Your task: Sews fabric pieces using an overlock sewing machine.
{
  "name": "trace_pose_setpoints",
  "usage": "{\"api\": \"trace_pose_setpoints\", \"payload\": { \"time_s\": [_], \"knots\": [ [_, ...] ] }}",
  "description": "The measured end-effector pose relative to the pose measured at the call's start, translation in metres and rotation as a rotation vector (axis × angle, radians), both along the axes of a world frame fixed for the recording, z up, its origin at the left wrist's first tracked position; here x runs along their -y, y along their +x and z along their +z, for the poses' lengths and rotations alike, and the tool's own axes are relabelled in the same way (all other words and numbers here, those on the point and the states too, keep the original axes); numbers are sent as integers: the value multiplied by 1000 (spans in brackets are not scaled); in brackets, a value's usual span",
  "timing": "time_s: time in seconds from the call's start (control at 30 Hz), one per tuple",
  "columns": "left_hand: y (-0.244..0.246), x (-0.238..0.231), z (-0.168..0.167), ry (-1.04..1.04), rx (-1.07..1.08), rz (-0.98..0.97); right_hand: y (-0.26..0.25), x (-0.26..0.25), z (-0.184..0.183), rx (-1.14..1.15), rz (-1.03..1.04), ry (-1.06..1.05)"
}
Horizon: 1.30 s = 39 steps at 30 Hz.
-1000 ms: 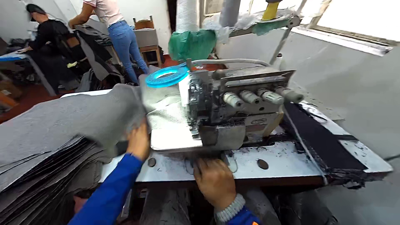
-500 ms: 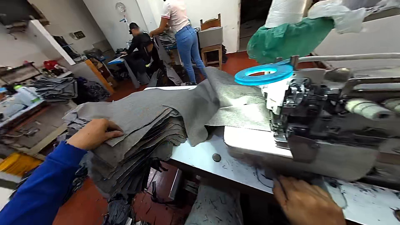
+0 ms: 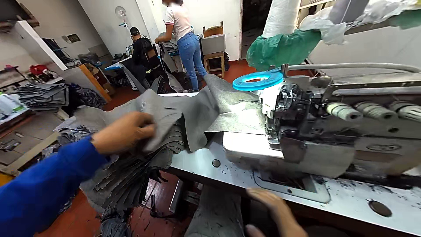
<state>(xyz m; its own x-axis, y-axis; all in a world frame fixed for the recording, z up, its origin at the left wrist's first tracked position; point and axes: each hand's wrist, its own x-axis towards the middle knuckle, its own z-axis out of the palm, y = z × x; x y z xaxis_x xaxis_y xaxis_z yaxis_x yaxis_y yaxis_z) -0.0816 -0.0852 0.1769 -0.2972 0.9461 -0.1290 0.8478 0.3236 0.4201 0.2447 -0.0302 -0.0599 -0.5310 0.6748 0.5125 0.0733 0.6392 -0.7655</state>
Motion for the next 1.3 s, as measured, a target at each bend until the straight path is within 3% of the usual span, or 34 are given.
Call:
{"api": "trace_pose_setpoints", "payload": {
  "time_s": [0.1, 0.17, 0.2, 0.27, 0.33, 0.4, 0.47, 0.53, 0.6, 0.73, 0.8, 0.9, 1.0, 1.03, 1.17, 1.3],
  "knots": [
    [89, -17, -32, -28, 583, -32, -33, 19, 21, -153, 303, -392],
    [133, -35, -51, -17, 888, -5, -60, 21, 36, -339, 268, -586],
    [148, -46, -59, 14, 935, 0, -74, 18, 45, -440, 180, -652],
    [160, -68, -80, 161, 784, -110, -97, 11, 58, -495, -63, -760],
    [143, -88, -113, 443, 330, -447, -100, 10, 53, -454, -140, -758],
    [117, -100, -144, 560, -18, -739, -77, 15, 42, -354, 10, -798],
    [104, -90, -170, 630, -240, -761, -41, 13, 26, -146, 169, -864],
    [104, -73, -185, 695, -297, -637, 3, 3, 4, 43, 165, -721],
    [109, -66, -193, 753, -335, -510, 60, -21, 9, 195, 23, -550],
    [123, -82, -183, 783, -387, -353, 181, -72, 39, 709, -679, -51],
    [125, -105, -175, 803, -379, -352, 216, -80, 45, 972, -835, -100],
    [121, -132, -176, 835, -309, -447, 226, -81, 39, 982, -847, -162],
    [112, -139, -181, 855, -276, -583, 233, -77, 25, 728, -904, 196],
    [109, -139, -185, 865, -265, -598, 239, -80, 27, 726, -914, 209],
    [104, -137, -189, 891, -246, -601, 257, -98, 27, 898, -881, -1],
    [108, -135, -186, 898, -255, -588, 249, -97, 55, 1071, -768, -113]
  ]
}}
